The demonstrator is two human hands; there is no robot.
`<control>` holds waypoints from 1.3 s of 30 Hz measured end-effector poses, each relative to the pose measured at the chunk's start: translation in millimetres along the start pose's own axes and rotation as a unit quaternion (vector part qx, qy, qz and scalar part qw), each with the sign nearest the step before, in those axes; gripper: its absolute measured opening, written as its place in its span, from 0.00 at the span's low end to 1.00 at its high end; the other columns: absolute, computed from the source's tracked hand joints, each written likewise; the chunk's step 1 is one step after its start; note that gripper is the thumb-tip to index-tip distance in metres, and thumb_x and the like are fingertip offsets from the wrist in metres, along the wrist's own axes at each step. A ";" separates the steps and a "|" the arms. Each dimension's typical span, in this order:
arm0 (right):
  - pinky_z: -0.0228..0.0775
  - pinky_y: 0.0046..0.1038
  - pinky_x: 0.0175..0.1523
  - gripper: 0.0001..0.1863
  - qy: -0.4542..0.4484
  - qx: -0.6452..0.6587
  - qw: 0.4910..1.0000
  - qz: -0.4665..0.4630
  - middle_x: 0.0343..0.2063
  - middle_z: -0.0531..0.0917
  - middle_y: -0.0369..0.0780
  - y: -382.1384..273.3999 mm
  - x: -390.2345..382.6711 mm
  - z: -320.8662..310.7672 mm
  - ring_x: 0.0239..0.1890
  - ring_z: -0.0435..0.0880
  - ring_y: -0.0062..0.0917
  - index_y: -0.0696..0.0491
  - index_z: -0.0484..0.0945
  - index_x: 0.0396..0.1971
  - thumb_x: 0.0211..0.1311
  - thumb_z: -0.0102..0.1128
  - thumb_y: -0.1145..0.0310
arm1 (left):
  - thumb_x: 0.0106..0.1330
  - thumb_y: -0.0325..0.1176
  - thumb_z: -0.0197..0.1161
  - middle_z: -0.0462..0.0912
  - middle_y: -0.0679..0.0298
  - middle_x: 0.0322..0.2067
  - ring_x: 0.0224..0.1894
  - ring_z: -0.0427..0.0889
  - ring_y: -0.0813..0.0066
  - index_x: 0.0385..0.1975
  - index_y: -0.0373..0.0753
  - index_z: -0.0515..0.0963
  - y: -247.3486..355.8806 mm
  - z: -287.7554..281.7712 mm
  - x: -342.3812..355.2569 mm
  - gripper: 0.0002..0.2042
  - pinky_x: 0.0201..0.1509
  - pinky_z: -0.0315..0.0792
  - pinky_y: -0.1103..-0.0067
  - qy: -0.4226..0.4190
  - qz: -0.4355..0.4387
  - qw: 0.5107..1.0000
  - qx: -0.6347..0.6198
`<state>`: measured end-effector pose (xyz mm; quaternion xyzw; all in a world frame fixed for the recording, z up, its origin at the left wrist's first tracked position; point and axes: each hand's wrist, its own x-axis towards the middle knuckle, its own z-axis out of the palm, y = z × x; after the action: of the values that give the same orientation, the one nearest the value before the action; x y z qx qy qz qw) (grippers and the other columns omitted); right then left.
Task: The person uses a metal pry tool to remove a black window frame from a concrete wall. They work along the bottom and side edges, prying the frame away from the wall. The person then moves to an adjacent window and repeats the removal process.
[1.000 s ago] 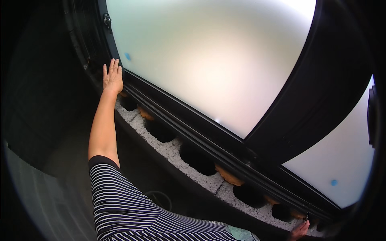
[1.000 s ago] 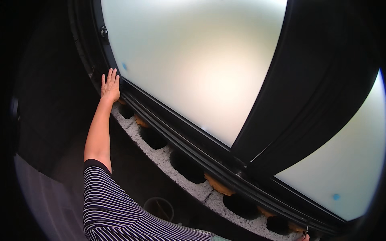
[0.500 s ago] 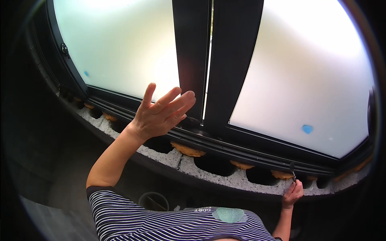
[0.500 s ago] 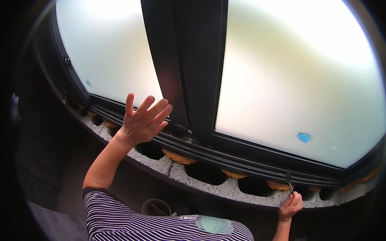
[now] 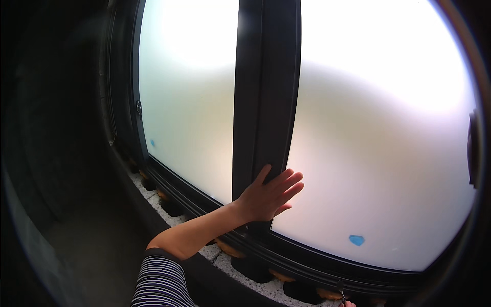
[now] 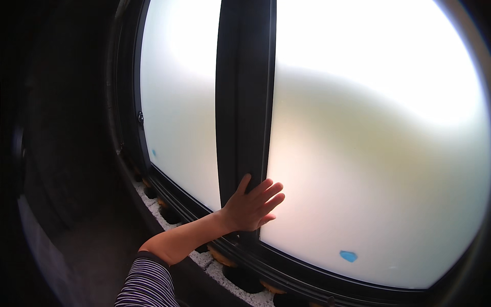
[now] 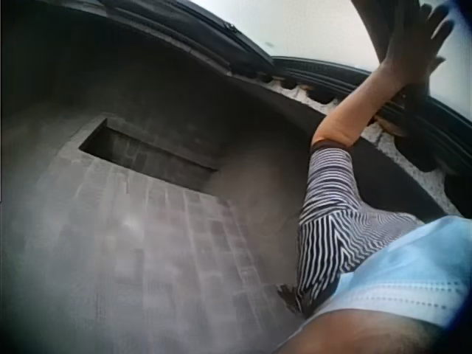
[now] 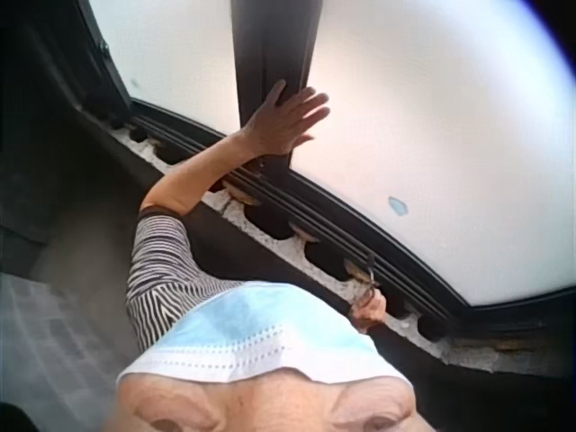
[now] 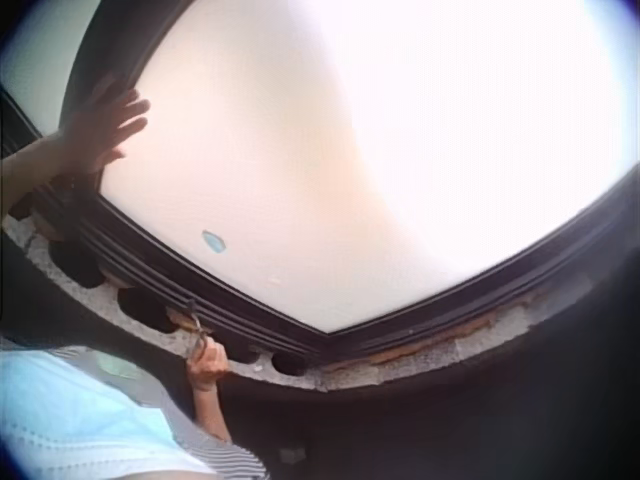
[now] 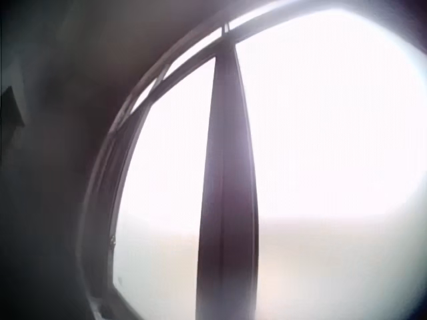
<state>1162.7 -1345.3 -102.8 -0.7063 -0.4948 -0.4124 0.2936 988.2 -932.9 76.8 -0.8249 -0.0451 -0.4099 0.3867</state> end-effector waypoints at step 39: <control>0.73 0.38 0.27 0.13 0.089 -0.126 0.988 0.012 0.26 0.82 0.43 -2.7 13.9 -10.7 0.24 0.82 0.39 0.54 0.84 0.30 0.73 0.58 0.63 | 0.81 0.46 0.36 0.57 0.57 0.75 0.73 0.63 0.52 0.76 0.45 0.54 -126.6 2.2 -111.2 0.27 0.77 0.40 0.46 0.083 -0.182 0.975 0.095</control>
<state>1159.5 -1346.8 -85.4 -0.7042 -0.4019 -0.5293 0.2498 866.7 -816.3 73.0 -0.7251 -0.2007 -0.5345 0.3850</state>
